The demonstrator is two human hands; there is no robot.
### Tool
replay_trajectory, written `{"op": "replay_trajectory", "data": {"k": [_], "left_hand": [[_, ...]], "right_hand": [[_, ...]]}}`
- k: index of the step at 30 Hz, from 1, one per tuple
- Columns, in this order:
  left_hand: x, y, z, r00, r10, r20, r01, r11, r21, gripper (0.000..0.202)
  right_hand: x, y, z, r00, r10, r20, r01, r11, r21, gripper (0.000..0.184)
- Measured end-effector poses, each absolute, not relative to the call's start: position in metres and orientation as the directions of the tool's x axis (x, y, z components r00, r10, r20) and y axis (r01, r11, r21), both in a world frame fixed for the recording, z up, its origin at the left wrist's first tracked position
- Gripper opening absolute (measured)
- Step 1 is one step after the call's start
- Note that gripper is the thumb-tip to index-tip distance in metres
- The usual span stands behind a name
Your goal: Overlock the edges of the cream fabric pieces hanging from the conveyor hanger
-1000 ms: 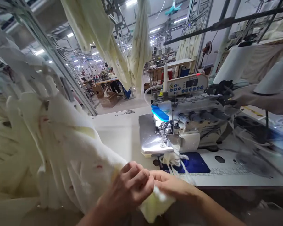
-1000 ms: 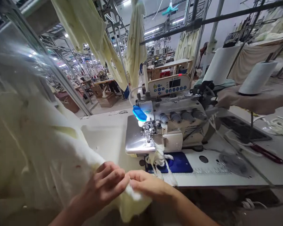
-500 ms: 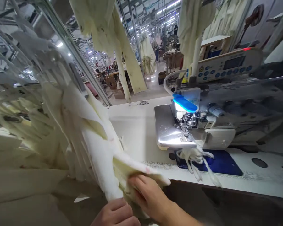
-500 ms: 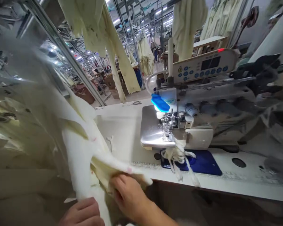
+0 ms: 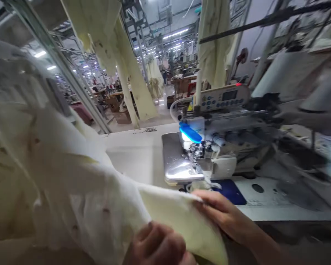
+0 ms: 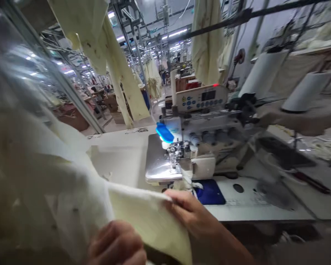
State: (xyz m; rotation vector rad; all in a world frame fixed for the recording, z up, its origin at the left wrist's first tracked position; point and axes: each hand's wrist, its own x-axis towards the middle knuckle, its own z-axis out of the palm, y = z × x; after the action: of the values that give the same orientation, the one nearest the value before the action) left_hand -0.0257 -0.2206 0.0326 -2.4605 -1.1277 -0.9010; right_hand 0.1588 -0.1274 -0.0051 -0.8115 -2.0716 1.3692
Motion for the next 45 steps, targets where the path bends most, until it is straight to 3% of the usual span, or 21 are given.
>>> {"op": "replay_trajectory", "data": {"k": [2, 3, 5, 8, 10, 12, 13, 15, 16, 17, 19, 22, 25, 27, 30, 33, 39, 45], "left_hand": [[-0.007, -0.188, 0.023, 0.486, 0.57, 0.662, 0.797, -0.601, -0.067, 0.016], [0.0, -0.172, 0.017, 0.47, 0.607, 0.64, 0.823, -0.564, -0.069, 0.018], [0.007, -0.143, 0.004, 0.414, 0.707, 0.573, 0.871, -0.49, -0.025, 0.027], [0.005, -0.119, -0.005, 0.364, 0.745, 0.559, 0.893, -0.449, 0.018, 0.032], [0.003, -0.118, 0.0, 0.355, 0.745, 0.565, 0.884, -0.464, 0.057, 0.026], [0.004, -0.124, 0.011, 0.348, 0.731, 0.587, 0.854, -0.505, 0.123, 0.016], [0.006, -0.128, 0.016, 0.348, 0.726, 0.594, 0.829, -0.534, 0.167, 0.014], [0.01, -0.134, 0.025, 0.36, 0.741, 0.567, 0.775, -0.576, 0.261, 0.014], [0.012, -0.136, 0.027, 0.365, 0.756, 0.544, 0.757, -0.581, 0.299, 0.016], [0.013, -0.136, 0.029, 0.366, 0.775, 0.515, 0.753, -0.572, 0.327, 0.017], [0.014, -0.131, 0.03, 0.34, 0.811, 0.476, 0.788, -0.522, 0.327, 0.017], [0.012, -0.114, 0.029, 0.276, 0.845, 0.458, 0.893, -0.402, 0.202, 0.023], [0.009, -0.093, 0.03, 0.2, 0.921, 0.335, 0.969, -0.236, 0.069, 0.025], [0.006, -0.083, 0.033, 0.185, 0.956, 0.227, 0.979, -0.199, 0.04, 0.022], [0.002, -0.082, 0.037, 0.233, 0.968, 0.091, 0.966, -0.241, 0.089, 0.021], [0.002, -0.092, 0.039, 0.265, 0.964, 0.022, 0.961, -0.266, 0.08, 0.025], [0.009, -0.085, 0.031, 0.278, 0.959, 0.05, 0.958, -0.273, -0.089, 0.026], [0.005, -0.067, 0.031, 0.291, 0.947, 0.132, 0.956, -0.282, -0.084, 0.026]], "right_hand": [[0.165, -0.113, 0.003, -0.371, 0.921, 0.121, 0.431, 0.286, -0.856, 0.024], [0.164, -0.105, 0.003, -0.215, 0.964, 0.155, 0.554, 0.252, -0.794, 0.02], [0.157, -0.089, -0.003, -0.013, 0.976, 0.218, 0.704, 0.163, -0.691, 0.021], [0.149, -0.078, -0.017, 0.065, 0.949, 0.31, 0.722, 0.17, -0.671, 0.022], [0.151, -0.086, -0.024, 0.075, 0.898, 0.434, 0.6, 0.307, -0.739, 0.023], [0.157, -0.101, -0.029, 0.041, 0.878, 0.477, 0.311, 0.443, -0.841, 0.036], [0.16, -0.11, -0.031, -0.021, 0.902, 0.431, 0.116, 0.43, -0.895, 0.049], [0.164, -0.125, -0.033, -0.271, 0.933, 0.238, -0.216, 0.182, -0.959, 0.071], [0.165, -0.13, -0.034, -0.392, 0.91, 0.137, -0.291, 0.018, -0.957, 0.073], [0.165, -0.133, -0.034, -0.467, 0.883, 0.051, -0.304, -0.106, -0.947, 0.067], [0.165, -0.133, -0.032, -0.438, 0.898, -0.055, -0.233, -0.172, -0.957, 0.047], [0.163, -0.122, -0.03, -0.213, 0.977, -0.027, 0.009, -0.025, -1.0, 0.039], [0.159, -0.11, -0.032, -0.125, 0.992, 0.035, 0.169, 0.056, -0.984, 0.029], [0.157, -0.108, -0.036, -0.11, 0.994, 0.023, 0.145, 0.039, -0.989, 0.03], [0.157, -0.118, -0.04, -0.149, 0.989, 0.008, 0.048, 0.016, -0.999, 0.037], [0.161, -0.133, -0.039, -0.198, 0.98, -0.001, 0.116, 0.023, -0.993, 0.04], [0.167, -0.123, -0.031, -0.28, 0.96, 0.028, 0.231, 0.095, -0.968, 0.044], [0.162, -0.102, -0.029, -0.211, 0.977, 0.01, 0.096, 0.031, -0.995, 0.049]]}}
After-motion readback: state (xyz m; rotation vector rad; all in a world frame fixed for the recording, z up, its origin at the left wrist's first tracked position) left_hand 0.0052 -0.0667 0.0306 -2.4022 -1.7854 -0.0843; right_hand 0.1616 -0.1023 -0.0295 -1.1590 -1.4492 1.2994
